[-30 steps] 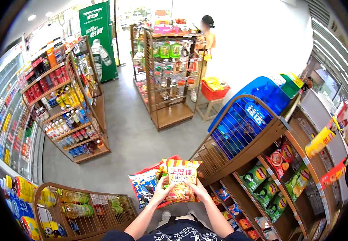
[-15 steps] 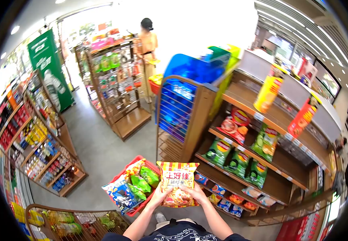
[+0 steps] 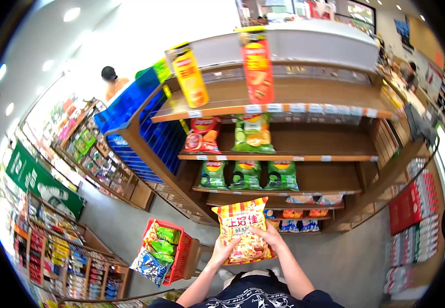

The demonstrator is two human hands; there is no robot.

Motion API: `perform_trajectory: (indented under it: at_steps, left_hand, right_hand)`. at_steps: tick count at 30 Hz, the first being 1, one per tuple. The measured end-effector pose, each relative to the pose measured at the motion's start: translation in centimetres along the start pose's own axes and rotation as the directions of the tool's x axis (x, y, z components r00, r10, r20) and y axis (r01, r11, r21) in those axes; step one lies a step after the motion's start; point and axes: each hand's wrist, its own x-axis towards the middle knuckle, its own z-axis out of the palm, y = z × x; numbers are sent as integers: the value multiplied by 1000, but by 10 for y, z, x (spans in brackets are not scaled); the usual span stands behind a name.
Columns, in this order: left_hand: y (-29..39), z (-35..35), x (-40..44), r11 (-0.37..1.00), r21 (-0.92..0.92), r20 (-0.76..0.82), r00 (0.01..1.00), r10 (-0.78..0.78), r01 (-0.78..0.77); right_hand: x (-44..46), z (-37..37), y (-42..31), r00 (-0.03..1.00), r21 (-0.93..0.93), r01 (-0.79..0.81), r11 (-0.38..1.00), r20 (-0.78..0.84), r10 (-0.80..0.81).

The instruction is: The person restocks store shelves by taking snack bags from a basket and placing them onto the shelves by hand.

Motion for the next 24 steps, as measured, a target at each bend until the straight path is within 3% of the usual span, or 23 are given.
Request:
perform_trajectory:
  at_steps: [6,12,19,24]
  left_hand:
    - [-10,93,0,989,115,59,993,-98,91]
    - [-20,130,6,979,181,182,975,-125,91]
    - [-18,123,-9,975,210,275,953,-125,67]
    - [-17,72,-31,996,76,282,957,-60,40]
  right_hand:
    - [-41,-82,-19,989,97,85,992,-127,-72]
    - [-77,-112,-41,967,87,130,988,-231,-107]
    - [-101,-97,-34,934,17,142,990,-332,-128]
    - [-102,-47,-20,948,-60,98,993,-298,-112]
